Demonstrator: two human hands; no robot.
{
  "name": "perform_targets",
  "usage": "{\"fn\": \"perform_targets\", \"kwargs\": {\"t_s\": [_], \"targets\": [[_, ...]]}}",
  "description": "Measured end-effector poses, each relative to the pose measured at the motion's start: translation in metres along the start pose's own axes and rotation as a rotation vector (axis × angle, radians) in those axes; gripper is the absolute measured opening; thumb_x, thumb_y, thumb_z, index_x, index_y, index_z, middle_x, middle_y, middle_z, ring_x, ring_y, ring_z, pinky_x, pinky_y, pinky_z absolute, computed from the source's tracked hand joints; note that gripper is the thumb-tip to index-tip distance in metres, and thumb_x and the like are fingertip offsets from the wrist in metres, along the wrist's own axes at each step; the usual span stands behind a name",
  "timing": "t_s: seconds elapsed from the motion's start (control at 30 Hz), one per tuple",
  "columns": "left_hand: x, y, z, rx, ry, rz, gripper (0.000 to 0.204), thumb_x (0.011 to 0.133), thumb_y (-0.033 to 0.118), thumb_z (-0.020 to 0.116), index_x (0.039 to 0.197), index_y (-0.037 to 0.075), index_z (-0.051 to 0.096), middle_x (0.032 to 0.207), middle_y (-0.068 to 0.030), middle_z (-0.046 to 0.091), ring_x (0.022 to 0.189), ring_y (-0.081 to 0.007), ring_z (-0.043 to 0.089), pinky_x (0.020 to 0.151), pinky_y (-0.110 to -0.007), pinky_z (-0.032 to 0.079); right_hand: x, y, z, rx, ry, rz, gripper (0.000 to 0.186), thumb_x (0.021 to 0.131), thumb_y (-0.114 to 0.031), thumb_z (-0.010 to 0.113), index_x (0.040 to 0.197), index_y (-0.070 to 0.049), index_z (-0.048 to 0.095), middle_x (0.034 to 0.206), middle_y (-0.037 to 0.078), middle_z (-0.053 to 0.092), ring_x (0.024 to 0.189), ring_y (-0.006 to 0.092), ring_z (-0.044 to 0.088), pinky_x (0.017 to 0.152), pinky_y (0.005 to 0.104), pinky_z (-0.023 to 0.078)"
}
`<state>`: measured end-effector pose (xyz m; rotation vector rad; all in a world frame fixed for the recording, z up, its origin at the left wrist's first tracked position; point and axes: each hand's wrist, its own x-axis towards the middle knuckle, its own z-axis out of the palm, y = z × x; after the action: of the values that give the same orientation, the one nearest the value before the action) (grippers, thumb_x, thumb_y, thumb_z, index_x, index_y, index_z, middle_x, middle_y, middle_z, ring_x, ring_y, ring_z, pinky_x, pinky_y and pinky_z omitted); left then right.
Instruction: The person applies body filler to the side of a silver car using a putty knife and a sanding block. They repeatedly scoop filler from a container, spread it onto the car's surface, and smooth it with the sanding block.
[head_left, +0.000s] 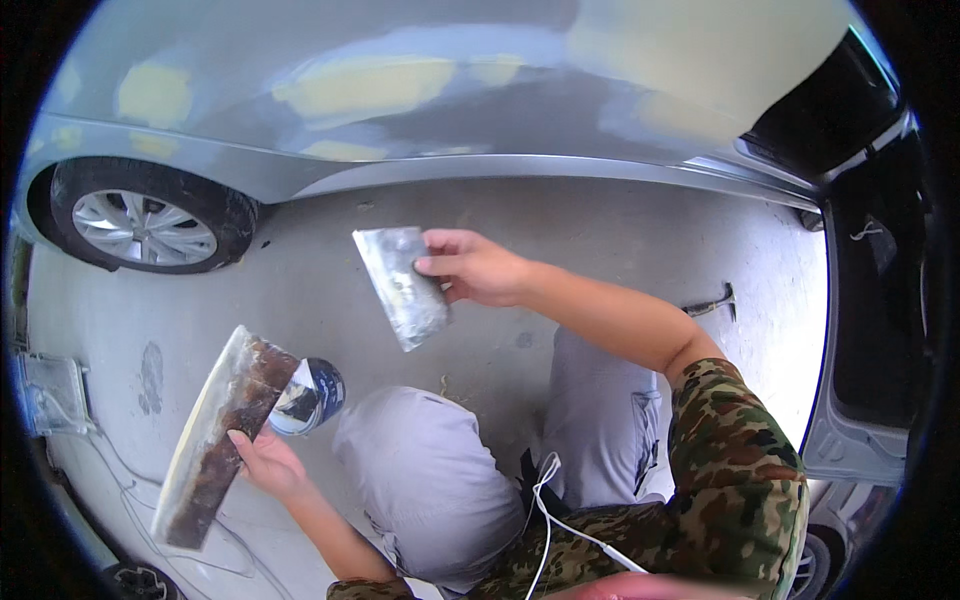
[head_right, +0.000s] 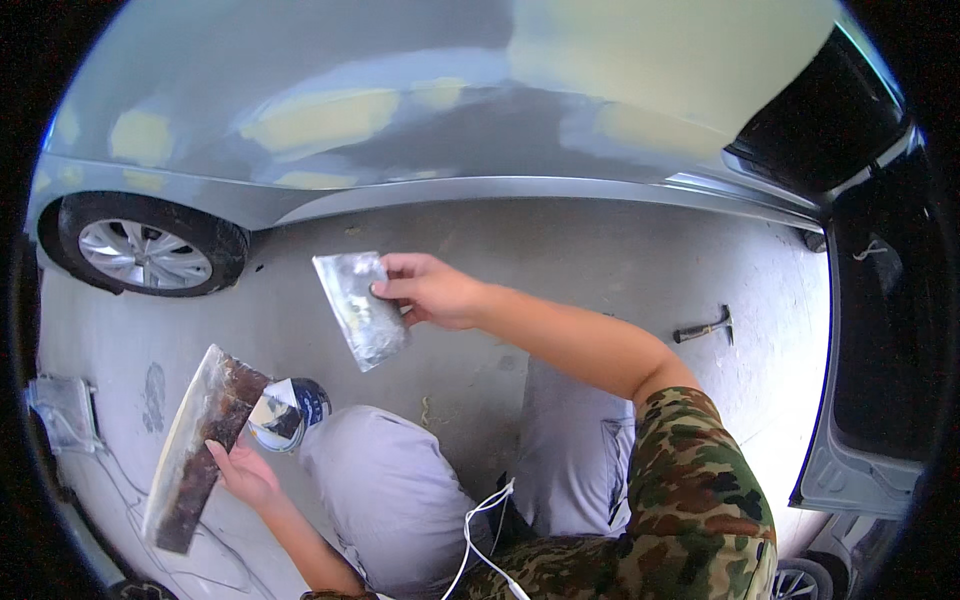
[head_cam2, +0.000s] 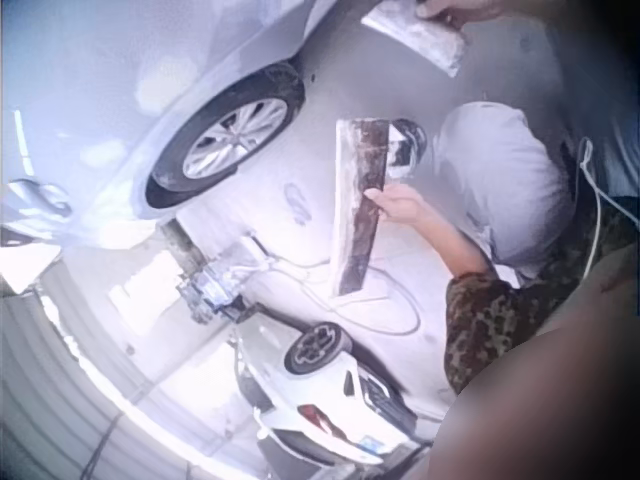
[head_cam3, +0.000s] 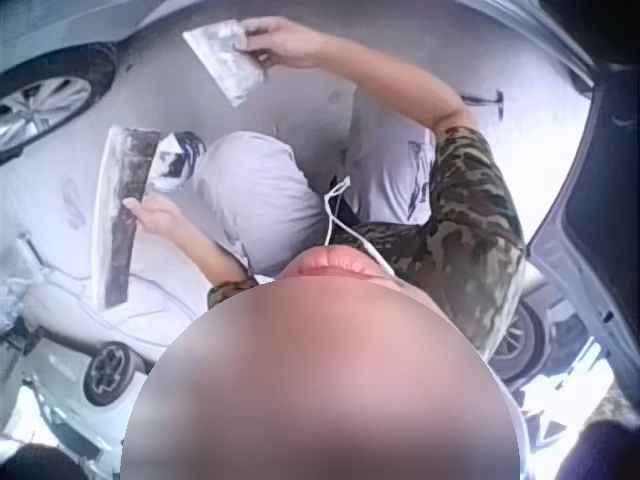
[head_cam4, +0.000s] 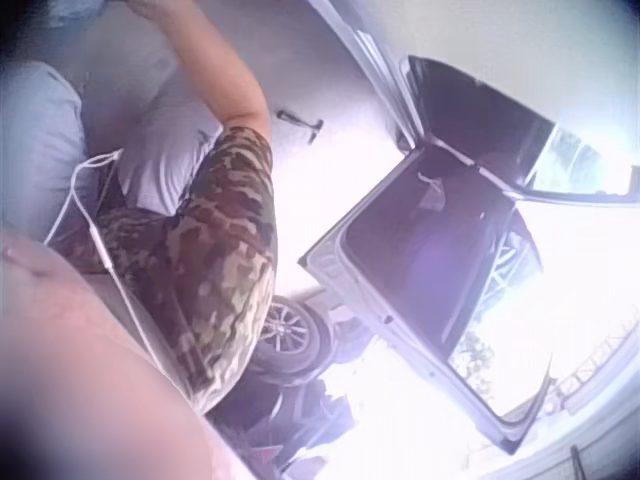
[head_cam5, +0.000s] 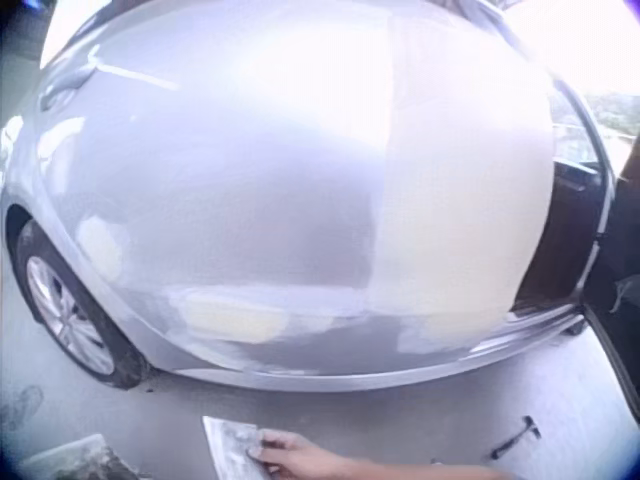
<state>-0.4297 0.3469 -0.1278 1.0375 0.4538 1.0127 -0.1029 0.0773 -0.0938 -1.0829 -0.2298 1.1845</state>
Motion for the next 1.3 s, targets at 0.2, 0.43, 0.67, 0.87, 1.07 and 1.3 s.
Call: {"fn": "perform_targets", "kwargs": {"t_s": [0.2, 0.43, 0.67, 0.87, 1.07, 1.3], "targets": [[0.015, -0.016, 0.060, -0.329, -0.450, -0.228, 0.052, 0.102, 0.011, 0.069, 0.151, 0.002, 0.053, 0.148, -0.0142, 0.061, 0.137, -0.0318, 0.059, 0.118, -0.057, 0.044, -0.050, -0.054, -0.027, 0.272, -0.277, -0.341, 0.024, 0.105, -0.027, 0.071, 0.116, -0.010, 0.058, 0.111, 0.005, 0.059, 0.083, 0.0169, 0.066, 0.071, 0.0288, 0.064], [-0.017, -0.003, 0.144, -0.205, -0.917, -0.409, 0.048, 0.095, 0.005, 0.077, 0.140, 0.002, 0.062, 0.129, -0.0105, 0.072, 0.119, -0.0249, 0.069, 0.105, -0.044, 0.054, -0.042, -0.075, 0.003, 0.362, -0.794, -0.298, 0.028, 0.108, -0.033, 0.066, 0.117, -0.008, 0.057, 0.103, 0.008, 0.061, 0.078, 0.0144, 0.065, 0.063, 0.0263, 0.058], [-0.033, 0.012, 0.202, -0.083, -1.018, -0.585, 0.048, 0.096, 0.001, 0.075, 0.142, 0.001, 0.060, 0.126, -0.0137, 0.071, 0.111, -0.0245, 0.072, 0.084, -0.039, 0.067, -0.032, -0.073, 0.052, 0.062, -0.768, -0.268, 0.033, 0.102, -0.033, 0.075, 0.114, -0.004, 0.066, 0.102, 0.001, 0.069, 0.092, 0.0075, 0.067, 0.084, 0.0276, 0.059], [-0.032, 0.010, 0.210, -0.126, -1.012, -0.702, 0.049, 0.096, 0.006, 0.078, 0.141, 0.000, 0.060, 0.126, -0.0132, 0.071, 0.111, -0.0240, 0.072, 0.083, -0.039, 0.068, -0.041, -0.082, 0.042, -0.068, -0.770, -0.227, 0.029, 0.102, -0.028, 0.076, 0.112, -0.003, 0.066, 0.100, 0.000, 0.067, 0.091, 0.0072, 0.064, 0.082, 0.0266, 0.055], [-0.027, 0.003, 0.200, -0.116, -0.973, -0.689, 0.046, 0.097, 0.005, 0.076, 0.141, 0.000, 0.061, 0.127, -0.0131, 0.071, 0.112, -0.0245, 0.072, 0.083, -0.040, 0.068, -0.049, -0.086, 0.013, -0.342, -0.696, -0.151, 0.031, 0.098, -0.031, 0.080, 0.103, -0.003, 0.067, 0.081, -0.006, 0.059, 0.069, 0.0019, 0.053, 0.056, 0.0213, 0.040], [-0.018, -0.012, 0.165, -0.185, -1.031, -0.534, 0.040, 0.106, 0.009, 0.064, 0.145, 0.006, 0.053, 0.133, -0.0158, 0.068, 0.122, -0.0343, 0.069, 0.093, -0.053, 0.060, -0.072, -0.100, -0.042, -0.736, -0.493, -0.040, 0.022, 0.104, -0.029, 0.073, 0.098, -0.009, 0.065, 0.086, -0.006, 0.061, 0.075, 0.0022, 0.053, 0.058, 0.0232, 0.039]]}}
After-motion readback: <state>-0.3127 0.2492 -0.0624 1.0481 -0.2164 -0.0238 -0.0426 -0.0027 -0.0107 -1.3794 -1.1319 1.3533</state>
